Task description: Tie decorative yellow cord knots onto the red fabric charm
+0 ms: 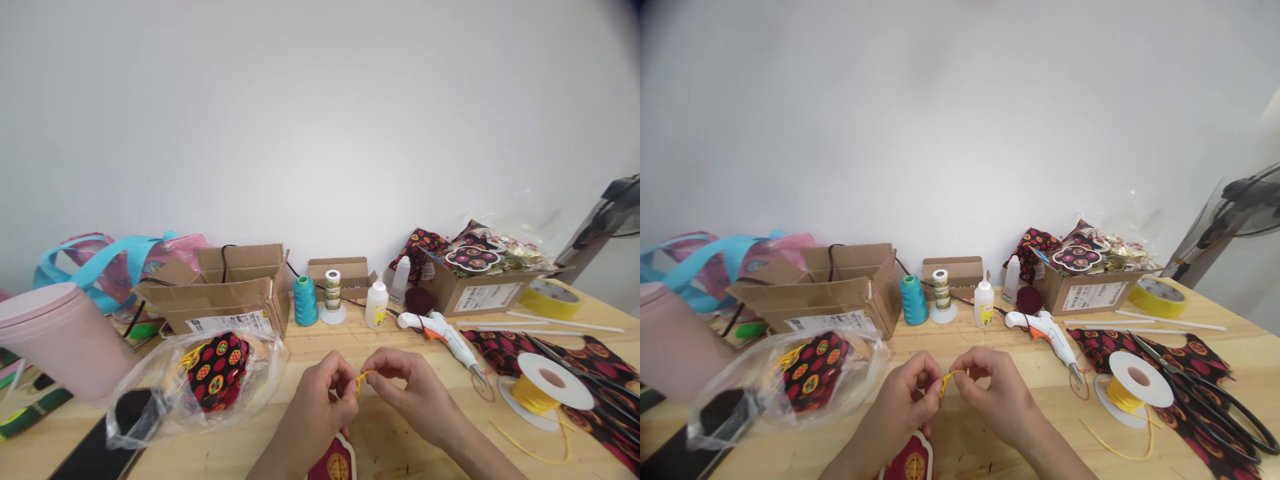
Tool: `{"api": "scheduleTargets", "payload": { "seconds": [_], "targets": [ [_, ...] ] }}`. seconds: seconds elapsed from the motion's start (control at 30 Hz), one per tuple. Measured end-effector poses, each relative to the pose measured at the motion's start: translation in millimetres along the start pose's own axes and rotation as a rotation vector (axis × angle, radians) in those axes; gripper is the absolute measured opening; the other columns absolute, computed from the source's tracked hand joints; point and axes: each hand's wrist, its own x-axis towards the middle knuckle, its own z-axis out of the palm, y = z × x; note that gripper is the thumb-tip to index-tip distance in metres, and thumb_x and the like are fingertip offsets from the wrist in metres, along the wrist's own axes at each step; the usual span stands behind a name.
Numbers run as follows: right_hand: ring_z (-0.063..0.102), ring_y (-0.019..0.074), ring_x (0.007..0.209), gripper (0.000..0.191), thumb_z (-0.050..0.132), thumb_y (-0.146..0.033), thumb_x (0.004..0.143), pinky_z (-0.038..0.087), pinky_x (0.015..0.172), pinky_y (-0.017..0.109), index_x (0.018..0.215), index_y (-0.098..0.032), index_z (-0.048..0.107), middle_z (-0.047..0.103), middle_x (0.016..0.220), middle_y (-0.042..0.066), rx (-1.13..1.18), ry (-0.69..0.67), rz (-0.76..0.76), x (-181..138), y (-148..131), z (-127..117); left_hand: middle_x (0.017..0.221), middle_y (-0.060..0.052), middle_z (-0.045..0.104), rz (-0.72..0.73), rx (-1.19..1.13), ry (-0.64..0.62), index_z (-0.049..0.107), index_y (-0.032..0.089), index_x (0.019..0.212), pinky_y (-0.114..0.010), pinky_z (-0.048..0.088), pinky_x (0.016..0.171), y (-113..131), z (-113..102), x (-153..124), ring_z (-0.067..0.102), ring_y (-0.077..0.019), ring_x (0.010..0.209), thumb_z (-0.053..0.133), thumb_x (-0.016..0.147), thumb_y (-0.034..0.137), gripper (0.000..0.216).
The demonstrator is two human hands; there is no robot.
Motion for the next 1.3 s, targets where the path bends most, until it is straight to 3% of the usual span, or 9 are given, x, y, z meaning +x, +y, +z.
{"api": "scheduleTargets", "payload": {
  "seconds": [0.17, 0.33, 0.6, 0.8, 1.07, 1.3],
  "targets": [
    [0.051, 0.0115, 0.06, 0.015, 0.049, -0.012, 0.069, 0.038, 0.057, 0.023, 0.07, -0.02, 0.062, 0.059, 0.062, -0.001, -0.247, 0.003, -0.225, -1.1, 0.0, -4.2, 0.052, 0.008, 0.04, 0.0, -0.007, 0.009, 0.043, 0.018, 0.067, -0.014, 0.037, 0.033, -2.0, -0.2, 1.6, 0.038, -0.0035, 0.037, 0.041, 0.074, 0.024, 0.009],
    [0.051, 0.0117, 0.063, 0.016, 0.047, -0.013, 0.072, 0.038, 0.058, 0.023, 0.071, -0.02, 0.061, 0.059, 0.064, 0.0, -0.277, -0.02, -0.279, 1.0, 0.1, -6.1, 0.053, 0.007, 0.044, -0.033, -0.03, 0.005, 0.042, 0.019, 0.067, -0.013, 0.034, 0.031, -4.2, -0.3, 3.1, 0.041, -0.0034, 0.034, 0.04, 0.075, 0.026, 0.011],
    [0.05, 0.0119, 0.058, 0.009, 0.052, -0.019, 0.068, 0.04, 0.055, 0.023, 0.065, -0.017, 0.06, 0.058, 0.06, 0.0, -0.205, 0.01, -0.089, -0.7, -3.5, 0.7, 0.051, 0.006, 0.046, 0.017, 0.131, 0.028, 0.045, 0.018, 0.065, -0.016, 0.036, 0.039, 3.0, 0.7, 0.4, 0.045, -0.0067, 0.041, 0.041, 0.074, 0.025, 0.012],
    [0.052, 0.0108, 0.053, 0.013, 0.049, -0.018, 0.068, 0.04, 0.048, 0.019, 0.062, -0.014, 0.061, 0.06, 0.057, 0.001, 0.07, -0.057, 0.111, -2.2, -2.5, 6.5, 0.05, 0.006, 0.046, 0.086, 0.292, 0.07, 0.045, 0.018, 0.062, -0.017, 0.031, 0.043, 5.4, 1.7, -0.6, 0.043, -0.0077, 0.046, 0.042, 0.072, 0.019, 0.01],
    [0.054, 0.0113, 0.055, 0.015, 0.049, -0.02, 0.07, 0.042, 0.051, 0.019, 0.066, -0.015, 0.062, 0.061, 0.058, 0.0, 0.16, -0.07, 0.087, -2.6, -4.3, 4.1, 0.05, 0.004, 0.048, -0.027, 0.057, 0.065, 0.044, 0.018, 0.064, -0.019, 0.036, 0.044, 4.1, 4.3, 1.7, 0.046, -0.0089, 0.044, 0.042, 0.074, 0.024, 0.012],
    [0.051, 0.0111, 0.054, 0.013, 0.05, -0.018, 0.071, 0.038, 0.05, 0.02, 0.067, -0.019, 0.063, 0.058, 0.057, 0.0, -0.199, 0.043, -0.121, -2.4, -0.6, 0.1, 0.062, 0.0, 0.054, -0.019, -0.186, -0.035, 0.052, 0.015, 0.078, -0.02, 0.039, 0.052, 4.8, -0.4, 1.5, 0.049, -0.0094, 0.054, 0.042, 0.076, 0.029, 0.018]
  ]
}}
